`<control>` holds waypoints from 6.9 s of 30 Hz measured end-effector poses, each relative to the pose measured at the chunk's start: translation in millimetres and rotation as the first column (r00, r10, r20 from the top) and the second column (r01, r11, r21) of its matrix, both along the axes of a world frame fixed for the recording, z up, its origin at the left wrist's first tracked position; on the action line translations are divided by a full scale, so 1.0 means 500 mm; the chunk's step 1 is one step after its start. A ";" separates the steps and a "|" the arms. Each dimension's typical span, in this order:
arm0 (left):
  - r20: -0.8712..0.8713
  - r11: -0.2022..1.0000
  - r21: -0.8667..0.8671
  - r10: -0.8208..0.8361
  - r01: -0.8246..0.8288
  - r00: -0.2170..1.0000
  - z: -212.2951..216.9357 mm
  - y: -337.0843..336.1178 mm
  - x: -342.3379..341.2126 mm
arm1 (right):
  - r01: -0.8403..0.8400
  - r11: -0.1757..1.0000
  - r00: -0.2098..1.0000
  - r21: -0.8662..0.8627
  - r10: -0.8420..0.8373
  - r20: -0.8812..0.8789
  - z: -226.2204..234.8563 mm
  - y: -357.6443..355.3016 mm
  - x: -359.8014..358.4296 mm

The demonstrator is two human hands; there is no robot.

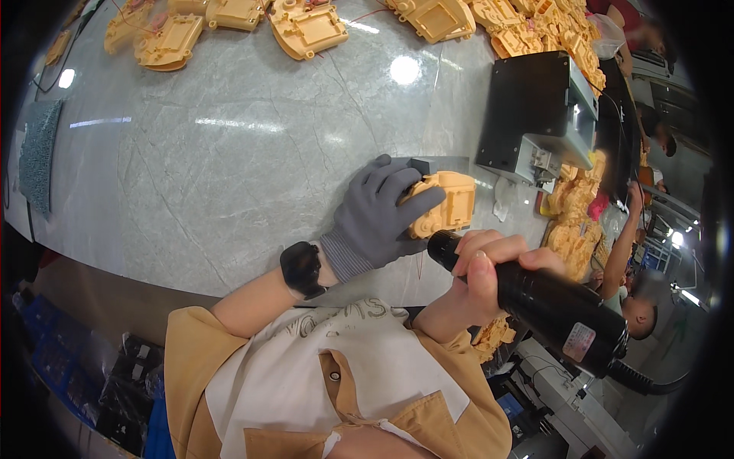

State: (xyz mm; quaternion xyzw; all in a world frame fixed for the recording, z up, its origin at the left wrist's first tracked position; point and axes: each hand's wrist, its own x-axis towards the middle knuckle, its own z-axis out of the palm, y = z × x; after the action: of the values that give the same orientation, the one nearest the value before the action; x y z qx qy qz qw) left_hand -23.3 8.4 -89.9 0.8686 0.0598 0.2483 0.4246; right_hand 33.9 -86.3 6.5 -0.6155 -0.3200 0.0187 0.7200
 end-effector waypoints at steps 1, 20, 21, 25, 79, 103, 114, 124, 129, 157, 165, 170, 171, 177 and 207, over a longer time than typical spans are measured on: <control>-0.004 1.000 0.013 -0.009 0.009 1.000 -0.001 0.003 0.004 | 0.003 1.000 0.999 -0.010 -0.003 -0.043 0.002 -0.002 -0.002; -0.098 1.000 -0.006 -0.014 0.013 0.995 0.029 -0.017 -0.010 | 0.801 0.596 0.589 -0.057 -0.802 -0.099 -0.080 -0.392 -0.033; -0.048 1.000 0.022 -0.022 0.023 0.999 0.050 -0.017 -0.023 | 0.804 0.590 0.584 -0.077 -0.807 -0.083 -0.083 -0.380 -0.030; 0.113 0.993 0.060 -0.109 0.103 0.988 0.126 -0.016 -0.064 | 0.772 0.630 0.635 0.079 -0.769 -0.076 -0.051 -0.349 -0.029; -0.099 0.995 -0.067 0.072 -0.079 0.992 0.019 0.000 -0.005 | 0.062 0.931 0.998 0.360 -0.061 -0.015 -0.004 0.020 0.094; -0.074 0.994 -0.077 0.076 -0.081 0.994 0.020 0.003 -0.003 | 0.017 0.966 1.000 0.258 -0.019 0.007 0.003 0.038 0.094; -0.059 0.987 -0.123 0.092 -0.099 0.994 0.016 0.003 -0.002 | 0.003 0.998 1.000 0.067 -0.003 0.006 -0.001 0.068 0.104; -0.052 0.995 -0.072 0.062 -0.066 0.997 0.012 0.005 0.006 | 0.079 0.997 0.992 -0.001 -0.079 -0.098 -0.003 0.081 0.099; -0.129 0.998 0.064 -0.001 0.010 0.992 0.037 0.014 0.010 | 0.173 0.981 0.984 0.091 -0.176 0.022 0.015 0.018 0.102; -0.139 0.997 0.033 -0.067 0.072 0.988 0.029 0.017 0.008 | 0.467 0.879 0.873 0.097 -0.475 0.106 0.041 -0.107 0.289; -0.140 0.995 0.046 -0.080 0.087 0.987 0.018 0.024 0.009 | 0.108 0.971 0.993 0.213 -0.116 0.028 0.050 -0.106 0.100; -0.124 0.994 0.064 -0.076 0.085 0.989 0.017 0.024 0.010 | 0.080 0.985 0.996 0.156 -0.086 0.034 0.042 -0.084 0.074; -0.119 0.995 0.062 -0.073 0.081 0.990 0.017 0.023 0.010 | 0.096 0.981 0.995 0.168 -0.101 0.023 0.038 -0.082 0.075; -0.122 0.996 0.063 -0.054 0.062 0.991 0.016 0.023 0.011 | 0.079 0.988 0.997 0.130 -0.078 -0.011 0.020 -0.074 0.084; -0.060 0.999 0.003 -0.051 0.051 0.997 0.015 0.019 0.015 | 0.032 0.997 0.998 0.065 -0.028 -0.049 0.012 -0.054 0.085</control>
State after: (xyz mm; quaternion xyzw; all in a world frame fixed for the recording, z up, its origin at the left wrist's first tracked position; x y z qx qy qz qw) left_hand -15.8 17.7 -82.5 0.8778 0.0498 0.2116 0.4268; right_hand 76.2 -113.1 12.6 -0.5957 -0.2937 0.0122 0.7475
